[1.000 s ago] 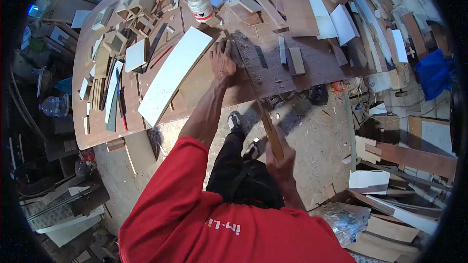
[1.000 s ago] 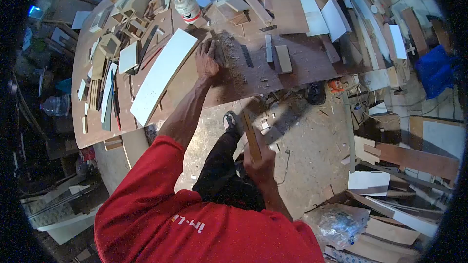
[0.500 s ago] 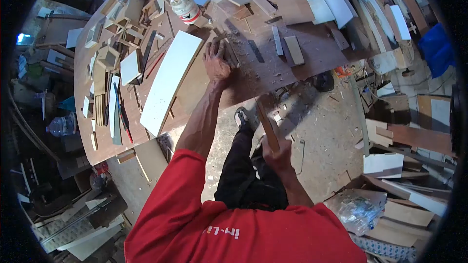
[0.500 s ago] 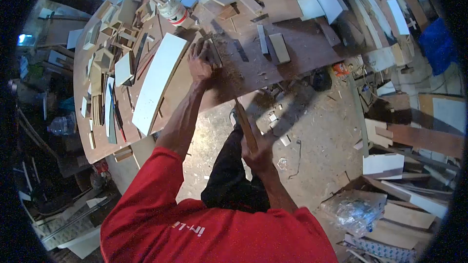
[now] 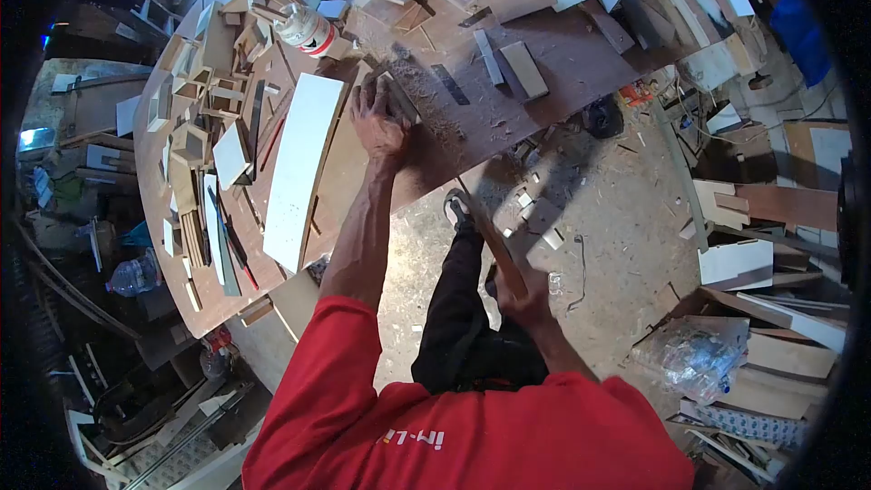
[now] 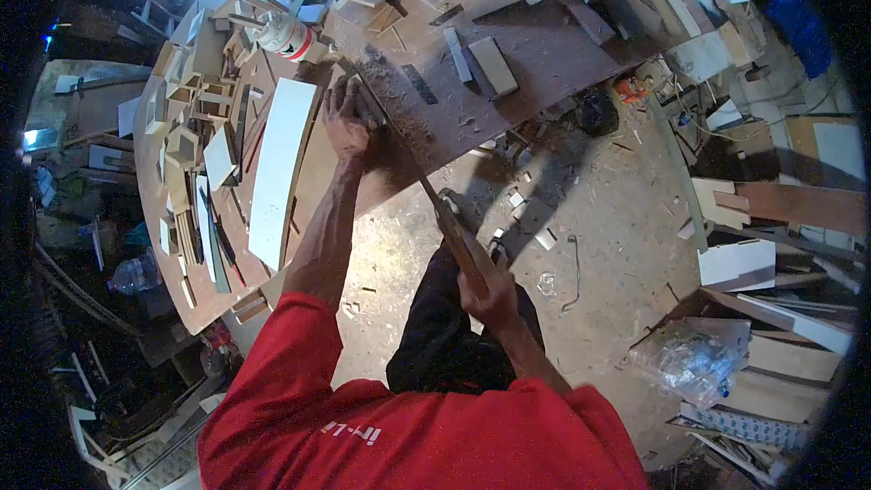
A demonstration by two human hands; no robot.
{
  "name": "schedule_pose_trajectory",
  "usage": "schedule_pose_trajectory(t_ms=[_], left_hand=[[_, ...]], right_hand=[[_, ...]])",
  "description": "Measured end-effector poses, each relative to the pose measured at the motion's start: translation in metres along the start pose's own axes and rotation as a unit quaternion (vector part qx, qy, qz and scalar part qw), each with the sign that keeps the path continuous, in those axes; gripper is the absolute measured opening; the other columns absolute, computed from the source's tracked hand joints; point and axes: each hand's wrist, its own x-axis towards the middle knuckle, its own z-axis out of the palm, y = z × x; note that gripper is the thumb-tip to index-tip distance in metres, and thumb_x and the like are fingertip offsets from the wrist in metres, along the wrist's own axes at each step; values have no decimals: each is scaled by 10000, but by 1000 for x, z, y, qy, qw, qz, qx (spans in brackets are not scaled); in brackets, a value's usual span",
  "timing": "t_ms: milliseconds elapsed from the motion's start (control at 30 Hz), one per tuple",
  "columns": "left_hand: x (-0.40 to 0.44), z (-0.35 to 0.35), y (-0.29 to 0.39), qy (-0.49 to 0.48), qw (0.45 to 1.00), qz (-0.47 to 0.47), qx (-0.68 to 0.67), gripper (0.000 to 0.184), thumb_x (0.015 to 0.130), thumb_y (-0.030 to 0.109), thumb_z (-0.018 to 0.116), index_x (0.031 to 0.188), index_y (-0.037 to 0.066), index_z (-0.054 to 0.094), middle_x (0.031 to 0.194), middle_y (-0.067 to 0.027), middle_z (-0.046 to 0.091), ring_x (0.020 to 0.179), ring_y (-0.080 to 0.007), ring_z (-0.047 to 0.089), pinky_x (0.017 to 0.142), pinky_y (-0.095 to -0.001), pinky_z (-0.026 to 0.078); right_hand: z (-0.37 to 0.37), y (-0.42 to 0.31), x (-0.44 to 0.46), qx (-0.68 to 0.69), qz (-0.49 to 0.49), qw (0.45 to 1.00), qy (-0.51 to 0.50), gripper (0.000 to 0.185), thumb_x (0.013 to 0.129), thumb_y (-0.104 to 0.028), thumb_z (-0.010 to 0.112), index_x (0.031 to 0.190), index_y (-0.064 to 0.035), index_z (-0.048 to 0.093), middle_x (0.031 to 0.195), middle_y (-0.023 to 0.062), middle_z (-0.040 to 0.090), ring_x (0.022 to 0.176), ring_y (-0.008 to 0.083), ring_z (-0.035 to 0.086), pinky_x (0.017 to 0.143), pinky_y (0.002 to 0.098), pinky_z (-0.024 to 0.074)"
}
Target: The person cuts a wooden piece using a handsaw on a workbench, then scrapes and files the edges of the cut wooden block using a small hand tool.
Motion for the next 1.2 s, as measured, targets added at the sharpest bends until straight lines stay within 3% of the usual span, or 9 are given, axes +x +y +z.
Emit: schedule_pose_trajectory(t_ms=[267, 533, 633, 767, 833, 900, 967, 1067, 1200], left_hand=[[1, -4, -1, 10, 999, 27, -15, 557, 686, 191, 626, 1225, 54, 596, 1375, -185, 470, 1260, -445, 403, 1073, -510, 307], [0, -2, -1, 14, 1000, 5, -19, 560, 712, 213, 608, 1251, 61, 585, 1375, -183, 473, 1262, -445, 400, 1065, -514, 308], [-2, -4, -1, 8, 1000, 9, -24, 544, 729, 212, 598, 1252, 63, 586, 1375, -184, 473, 1263, -448, 399, 1052, -523, 313], [-3, 1, -5, 19, 999, 17, -20, 529, 739, 210, 593, 1248, 65, 589, 1383, -171, 472, 1269, -434, 401, 1030, -526, 323], [-7, -3, -1, 15, 1000, -9, -10, 539, 728, 201, 593, 1253, 77, 589, 1387, -151, 475, 1276, -412, 405, 1020, -524, 325], [-2, 1, 0, 4, 999, -27, 22, 664, 644, 205, 665, 1289, 83, 569, 1384, -161, 482, 1257, -445, 416, 1057, -501, 340], [-1, -6, 10, 16, 999, -35, 2, 481, 753, 191, 595, 1220, 77, 602, 1366, -143, 489, 1274, -403, 407, 1008, -537, 328], [-1, -3, 4, 23, 999, -24, -5, 471, 759, 208, 608, 1212, 78, 604, 1364, -147, 489, 1272, -410, 406, 1012, -537, 327], [-3, -4, 3, 31, 999, -9, -10, 475, 763, 214, 597, 1218, 82, 601, 1366, -152, 485, 1271, -417, 405, 1017, -537, 323]], right_hand=[[20, -18, 92, 89, 74, 993, -11, 510, 764, -32, 589, 1263, 28, 504, 1044, 247, 637, 810, 389, 652, 649, 413, 531], [-28, -38, 6, 107, 94, 989, -25, 560, 772, -17, 581, 1318, 22, 464, 1107, 227, 634, 792, 390, 655, 636, 396, 548], [8, -8, 41, -67, -57, 996, 11, 507, 783, -29, 582, 1283, -24, 495, 874, 201, 661, 662, 377, 643, 526, 409, 496], [32, -7, 113, 108, 4, 994, 30, 396, 794, -47, 596, 1184, -7, 544, 760, 189, 613, 564, 359, 604, 488, 404, 473], [31, 8, 71, -82, -87, 993, -2, 189, 791, -20, 585, 975, 17, 604, 723, 170, 630, 563, 277, 617, 522, 382, 472], [-4, -24, 28, 64, 48, 996, 47, 280, 830, -21, 574, 1102, 32, 612, 798, 194, 653, 620, 254, 658, 551, 350, 496], [-28, -51, 8, 107, 131, 985, 23, 373, 851, -24, 567, 1216, 54, 566, 845, 227, 663, 648, 262, 676, 564, 341, 509], [0, -19, 38, -47, -70, 996, 28, 353, 832, -15, 570, 1180, 44, 578, 764, 193, 648, 593, 253, 650, 526, 345, 487], [41, -9, 130, 120, 47, 992, 13, 249, 767, -59, 619, 998, 33, 610, 676, 187, 588, 546, 309, 602, 493, 386, 455]])
